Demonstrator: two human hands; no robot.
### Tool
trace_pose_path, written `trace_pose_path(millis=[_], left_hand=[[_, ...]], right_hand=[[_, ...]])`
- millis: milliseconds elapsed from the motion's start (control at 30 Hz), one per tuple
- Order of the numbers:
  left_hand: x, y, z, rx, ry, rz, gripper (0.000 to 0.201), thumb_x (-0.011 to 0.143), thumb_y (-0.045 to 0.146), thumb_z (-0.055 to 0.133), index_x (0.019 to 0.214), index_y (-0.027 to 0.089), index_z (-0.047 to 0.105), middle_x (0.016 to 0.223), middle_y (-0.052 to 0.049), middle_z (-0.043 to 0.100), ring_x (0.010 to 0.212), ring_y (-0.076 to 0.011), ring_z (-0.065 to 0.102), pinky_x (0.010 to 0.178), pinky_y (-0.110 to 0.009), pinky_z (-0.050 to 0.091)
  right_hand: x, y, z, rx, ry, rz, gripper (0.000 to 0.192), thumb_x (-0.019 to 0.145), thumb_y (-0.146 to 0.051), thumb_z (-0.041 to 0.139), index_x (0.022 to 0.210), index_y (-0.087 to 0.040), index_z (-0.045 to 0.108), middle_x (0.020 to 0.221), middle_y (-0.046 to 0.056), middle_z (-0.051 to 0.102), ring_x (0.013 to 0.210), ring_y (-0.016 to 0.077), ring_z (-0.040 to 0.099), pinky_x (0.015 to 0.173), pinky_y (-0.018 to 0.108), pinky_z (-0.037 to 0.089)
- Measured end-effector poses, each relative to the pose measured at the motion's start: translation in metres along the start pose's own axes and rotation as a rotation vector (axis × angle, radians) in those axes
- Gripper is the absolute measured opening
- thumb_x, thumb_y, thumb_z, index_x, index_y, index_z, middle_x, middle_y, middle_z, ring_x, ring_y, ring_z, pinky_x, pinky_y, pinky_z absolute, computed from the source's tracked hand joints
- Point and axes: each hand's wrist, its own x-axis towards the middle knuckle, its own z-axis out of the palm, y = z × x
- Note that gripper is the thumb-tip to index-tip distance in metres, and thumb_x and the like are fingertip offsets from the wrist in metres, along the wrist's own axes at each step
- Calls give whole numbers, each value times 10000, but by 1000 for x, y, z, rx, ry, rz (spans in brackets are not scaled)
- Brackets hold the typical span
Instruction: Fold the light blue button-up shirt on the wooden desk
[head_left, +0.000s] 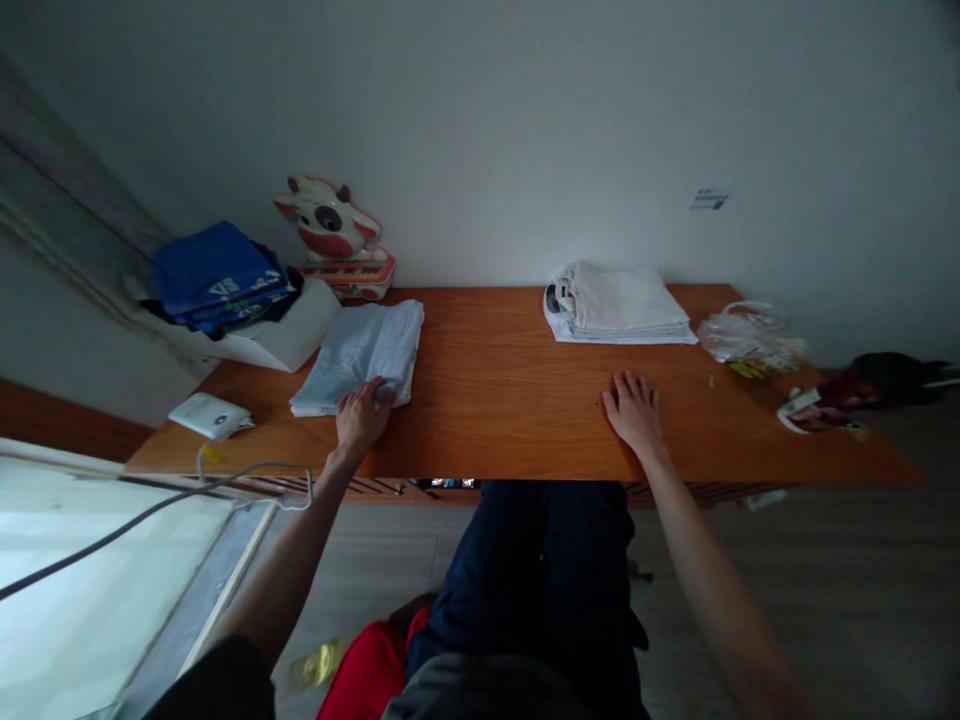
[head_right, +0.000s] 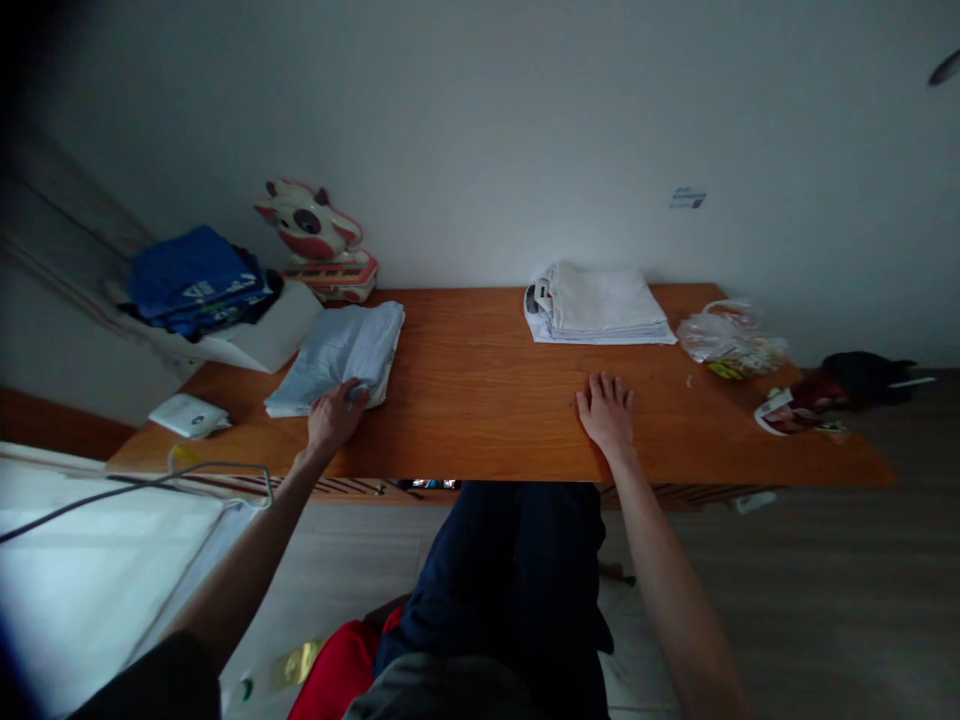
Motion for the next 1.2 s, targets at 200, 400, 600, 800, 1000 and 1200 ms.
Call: trace_pose_path(millis=[200, 400, 600, 800, 1000, 1200], left_hand=[[8, -1, -13, -51, 23, 24, 336, 1030, 402, 608, 1240, 188, 760, 1314, -114, 786, 1205, -289, 670, 1011, -374, 484], [57, 42, -35, -32, 242, -80, 423, 1124, 427, 463, 1079, 122, 753, 945, -110, 769, 927, -232, 659, 839, -326, 455], [4, 175, -36, -245, 176, 400, 357, 1100, 394, 530, 1059, 196, 824, 1039, -84, 837, 1033, -257, 741, 1077, -398, 493], [-92, 229, 9, -512, -391, 556, 338, 1060, 509, 619, 1252, 313, 816, 1281, -18, 829, 1196, -251, 773, 1105, -363, 561], [-43, 141, 47, -442, -325, 205, 316, 1009, 447, 660, 1180, 247, 836, 1186, -73, 850, 1117, -305, 787, 987, -365, 598], [6, 144, 69, -395, -306, 130, 354, 928, 524, 744, 1139, 250, 823, 1059, -77, 847, 1029, -287, 788, 858, -314, 549]], right_hand=[[-1, 0, -3, 7, 10, -12, 714, 1108, -551, 240, 1656, -149, 459, 1759, 174, 390, 1632, 411, 320, 1319, 680, 224], [-3, -2, -6, 6, 20, -8, 710, 1118, -585, 233, 1653, -183, 472, 1747, 159, 419, 1625, 408, 330, 1314, 679, 225], [-3, -3, -4, 56, 51, -23, 716, 1124, -583, 260, 1630, -141, 506, 1727, 198, 436, 1613, 428, 332, 1298, 700, 214], [-2, 1, -10, 174, 79, -49, 641, 1119, -551, 331, 1502, -147, 648, 1649, 192, 542, 1555, 426, 412, 1285, 679, 255], [-22, -17, -24, 496, 21, -200, 489, 1113, -549, 417, 1045, -234, 784, 1111, 118, 794, 1109, 302, 701, 1049, 451, 518], [-18, -70, -25, 435, -89, -92, 311, 978, -542, 692, 1016, -234, 700, 960, 98, 762, 869, 277, 679, 771, 364, 483]])
